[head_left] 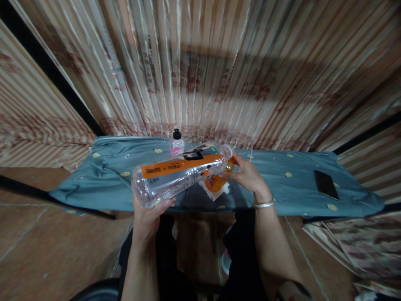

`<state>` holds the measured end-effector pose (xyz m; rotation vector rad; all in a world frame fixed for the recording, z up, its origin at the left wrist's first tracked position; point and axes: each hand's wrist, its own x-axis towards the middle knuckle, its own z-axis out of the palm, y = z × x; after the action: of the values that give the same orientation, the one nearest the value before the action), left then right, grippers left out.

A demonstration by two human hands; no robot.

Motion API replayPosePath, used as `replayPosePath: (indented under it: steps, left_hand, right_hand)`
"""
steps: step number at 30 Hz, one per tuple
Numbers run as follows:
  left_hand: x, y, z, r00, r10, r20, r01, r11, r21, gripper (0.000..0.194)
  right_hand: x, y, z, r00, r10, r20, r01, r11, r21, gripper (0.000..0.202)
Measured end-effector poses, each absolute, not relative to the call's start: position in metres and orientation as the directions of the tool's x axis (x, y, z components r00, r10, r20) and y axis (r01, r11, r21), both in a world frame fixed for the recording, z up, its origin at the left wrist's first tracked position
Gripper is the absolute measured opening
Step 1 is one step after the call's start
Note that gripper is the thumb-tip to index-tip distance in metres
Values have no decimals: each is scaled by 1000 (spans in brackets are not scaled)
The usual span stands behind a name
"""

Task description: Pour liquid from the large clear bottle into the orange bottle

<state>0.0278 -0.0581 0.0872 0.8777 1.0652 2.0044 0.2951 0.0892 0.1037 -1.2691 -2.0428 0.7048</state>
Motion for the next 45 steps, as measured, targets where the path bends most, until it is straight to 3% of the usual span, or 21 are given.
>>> replayPosePath:
  steps: [9, 25, 45]
  left_hand:
    - [26, -56, 82, -542, 810, 223, -273, -421, 865, 95]
    - [30, -56, 93, -541, 803, 250, -228, -426, 876, 68]
    - [30, -57, 91, -559, 801, 214, -261, -415, 872, 82]
  right_hand:
    - [295, 90, 104, -353, 903, 244, 585, 417, -696, 71]
    - [296, 91, 102, -363, 898, 250, 563, 425, -709, 63]
    - [295, 92, 104, -359, 896, 262, 566, 432, -702, 65]
